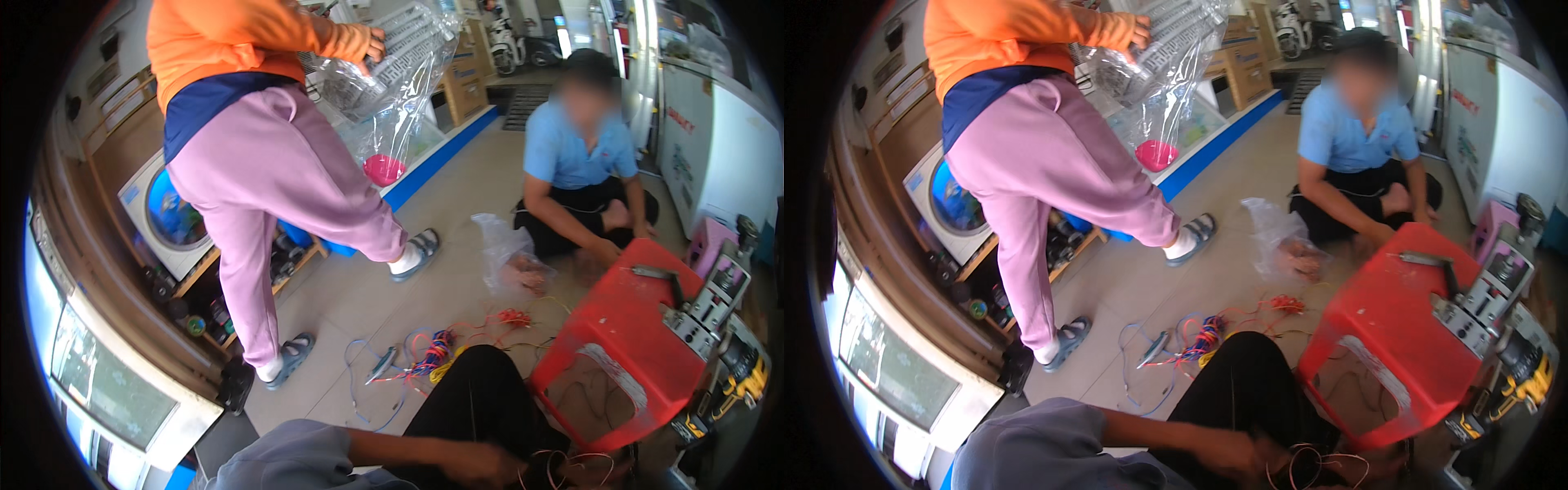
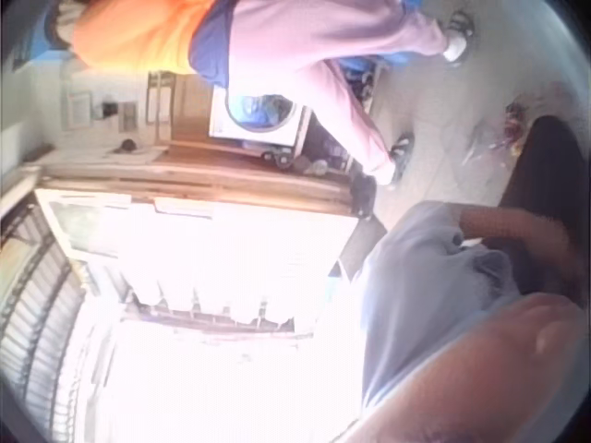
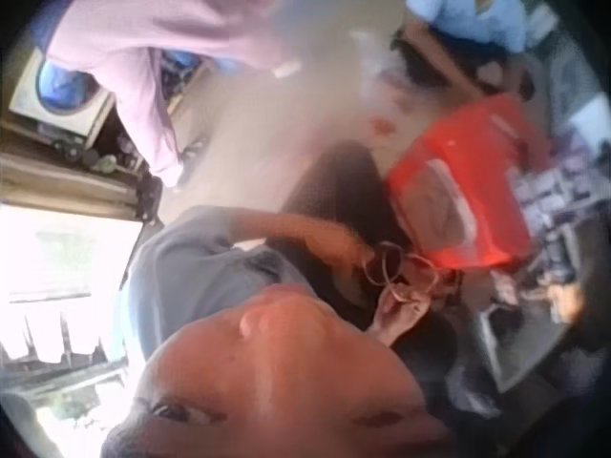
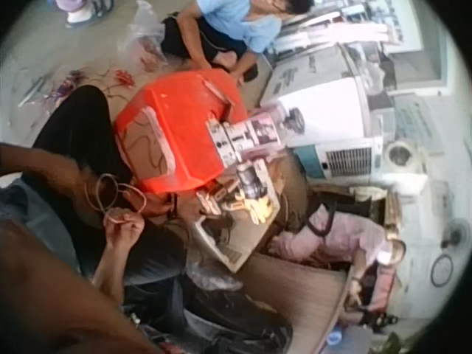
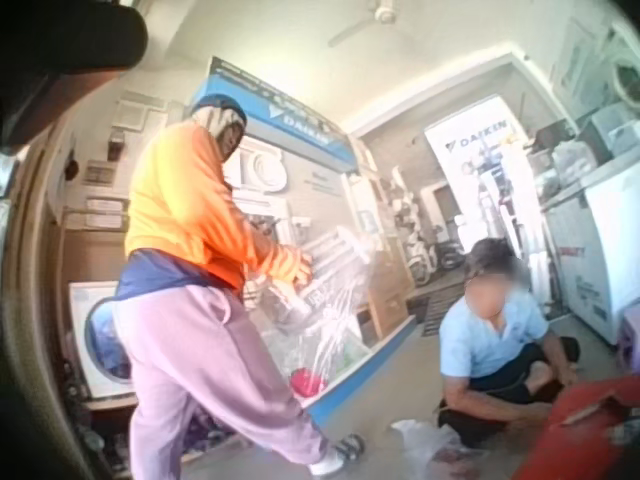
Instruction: The person sits on the floor and assembles a lock onto a red plastic stool. They strip and twist wires, then use a cordless drill to fasten the lock mechanism to the stool.
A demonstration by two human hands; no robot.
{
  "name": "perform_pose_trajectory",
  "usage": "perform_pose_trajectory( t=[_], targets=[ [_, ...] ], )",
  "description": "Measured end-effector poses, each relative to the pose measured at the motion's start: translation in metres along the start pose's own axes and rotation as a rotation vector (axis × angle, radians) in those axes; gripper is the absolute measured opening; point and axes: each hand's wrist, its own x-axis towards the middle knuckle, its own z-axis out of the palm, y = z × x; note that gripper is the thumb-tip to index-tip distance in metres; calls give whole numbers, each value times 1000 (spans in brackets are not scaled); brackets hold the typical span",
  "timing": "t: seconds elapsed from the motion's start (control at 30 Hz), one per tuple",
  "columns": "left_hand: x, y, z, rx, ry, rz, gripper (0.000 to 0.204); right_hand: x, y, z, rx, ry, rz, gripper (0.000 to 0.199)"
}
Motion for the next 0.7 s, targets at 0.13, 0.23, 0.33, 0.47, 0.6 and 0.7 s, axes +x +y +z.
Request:
perform_pose_trajectory(
  t=[0.13, 0.23, 0.33, 0.47, 0.6, 0.7],
  targets=[
    [22, 29, 3, 50, 49, -76, 22, -2, -4, 7, -61, 98, -34, 26],
    [25, 41, -7, 61, 132, -112, 25, 1, -5, 14, -376, 72, -56, 20],
    [21, 38, -20, -313, 208, -444, 37, 4, -5, 27, -867, 13, -28, 12],
    [25, 31, -13, -721, 293, -338, 46, 9, 4, 43, -1150, -136, -211, 15],
    [35, 34, 5, -1236, 556, -510, 51, 10, 25, 45, -1358, -48, -302, 29],
    [37, 36, 6, -1461, 850, -474, 54, 5, 45, 37, -1294, 18, -47, 59]
  ],
)
